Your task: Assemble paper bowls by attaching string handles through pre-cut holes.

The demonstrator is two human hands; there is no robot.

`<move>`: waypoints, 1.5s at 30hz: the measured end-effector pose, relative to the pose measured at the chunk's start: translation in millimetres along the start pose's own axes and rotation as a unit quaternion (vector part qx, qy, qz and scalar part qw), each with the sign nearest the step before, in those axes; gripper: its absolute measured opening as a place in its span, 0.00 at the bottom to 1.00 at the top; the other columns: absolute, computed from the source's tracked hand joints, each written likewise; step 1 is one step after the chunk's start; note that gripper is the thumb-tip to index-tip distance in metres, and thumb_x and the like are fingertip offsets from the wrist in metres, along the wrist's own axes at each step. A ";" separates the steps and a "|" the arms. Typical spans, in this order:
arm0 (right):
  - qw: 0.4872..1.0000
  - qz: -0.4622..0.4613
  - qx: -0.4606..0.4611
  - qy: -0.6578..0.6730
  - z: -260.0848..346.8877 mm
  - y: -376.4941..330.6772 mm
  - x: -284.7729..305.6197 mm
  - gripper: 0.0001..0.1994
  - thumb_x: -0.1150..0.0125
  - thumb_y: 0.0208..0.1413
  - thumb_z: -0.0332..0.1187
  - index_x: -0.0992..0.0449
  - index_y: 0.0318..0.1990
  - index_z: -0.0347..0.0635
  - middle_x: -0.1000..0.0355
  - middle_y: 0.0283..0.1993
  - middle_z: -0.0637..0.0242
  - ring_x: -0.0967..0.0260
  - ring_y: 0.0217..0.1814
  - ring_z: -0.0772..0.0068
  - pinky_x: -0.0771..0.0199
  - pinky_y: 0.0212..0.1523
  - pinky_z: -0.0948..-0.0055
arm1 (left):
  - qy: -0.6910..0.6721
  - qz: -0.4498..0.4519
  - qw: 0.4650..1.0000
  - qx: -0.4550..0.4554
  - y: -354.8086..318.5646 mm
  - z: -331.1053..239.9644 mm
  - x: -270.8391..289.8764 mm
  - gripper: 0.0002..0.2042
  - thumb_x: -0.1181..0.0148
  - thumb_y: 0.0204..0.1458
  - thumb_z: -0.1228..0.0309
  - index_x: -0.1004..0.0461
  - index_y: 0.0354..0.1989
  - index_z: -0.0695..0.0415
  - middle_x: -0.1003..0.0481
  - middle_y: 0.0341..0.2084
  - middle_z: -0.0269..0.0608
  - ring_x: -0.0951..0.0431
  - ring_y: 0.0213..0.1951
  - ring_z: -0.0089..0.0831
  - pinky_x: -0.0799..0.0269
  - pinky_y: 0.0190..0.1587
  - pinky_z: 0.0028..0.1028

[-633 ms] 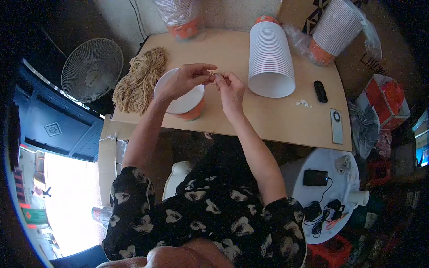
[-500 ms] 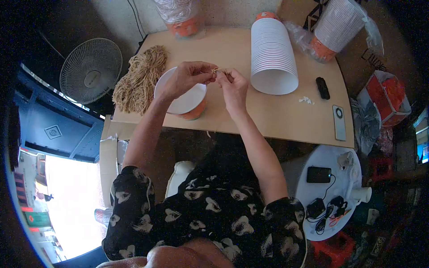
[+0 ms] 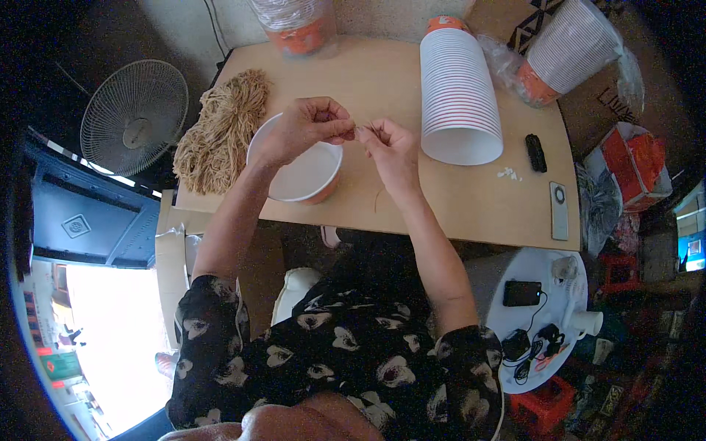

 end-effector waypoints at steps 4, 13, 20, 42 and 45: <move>1.000 0.010 -0.016 0.004 -3.4 13.3 -5.4 0.06 0.35 0.60 0.31 0.21 0.36 0.39 0.32 0.23 0.78 0.39 0.24 0.89 0.46 0.24 0.85 | 0.009 0.011 1.000 0.017 12.8 10.5 9.3 0.09 0.35 0.59 0.72 0.23 0.42 0.65 0.19 0.36 0.42 0.17 0.40 0.25 0.21 0.46 0.22; 0.999 0.011 -0.047 0.020 -24.9 37.0 -1.9 0.06 0.36 0.61 0.31 0.21 0.37 0.37 0.28 0.26 0.77 0.36 0.26 0.89 0.37 0.27 0.85 | -0.061 0.040 0.997 0.038 30.7 27.8 15.3 0.10 0.35 0.59 0.71 0.23 0.42 0.66 0.18 0.39 0.44 0.18 0.44 0.27 0.24 0.51 0.25; 0.998 -0.007 -0.057 0.011 -25.1 35.8 4.9 0.07 0.34 0.60 0.34 0.20 0.36 0.40 0.33 0.24 0.79 0.40 0.25 0.90 0.49 0.23 0.86 | -0.020 0.028 0.998 0.048 34.4 22.2 10.7 0.11 0.36 0.59 0.70 0.23 0.42 0.66 0.18 0.39 0.44 0.18 0.44 0.27 0.25 0.50 0.24; 0.982 -0.015 -0.119 0.145 -33.2 21.8 4.3 0.09 0.35 0.61 0.34 0.19 0.36 0.35 0.32 0.23 0.73 0.44 0.20 0.89 0.54 0.17 0.86 | 0.034 -0.011 0.999 0.032 19.2 10.1 3.0 0.09 0.35 0.56 0.74 0.21 0.41 0.67 0.17 0.37 0.44 0.17 0.42 0.26 0.21 0.47 0.23; 0.984 -0.004 -0.111 0.141 -28.8 17.8 1.8 0.10 0.37 0.62 0.33 0.19 0.39 0.34 0.32 0.24 0.73 0.43 0.20 0.88 0.52 0.18 0.86 | 0.019 -0.014 1.000 0.020 19.1 13.2 3.8 0.08 0.35 0.55 0.75 0.20 0.40 0.68 0.17 0.35 0.45 0.16 0.40 0.26 0.20 0.45 0.23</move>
Point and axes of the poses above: each hand's wrist, its own y-axis towards the middle knuckle, its own x-axis out of the back of the hand, z = x × y, the point moved 9 cm from there along y, towards the middle knuckle
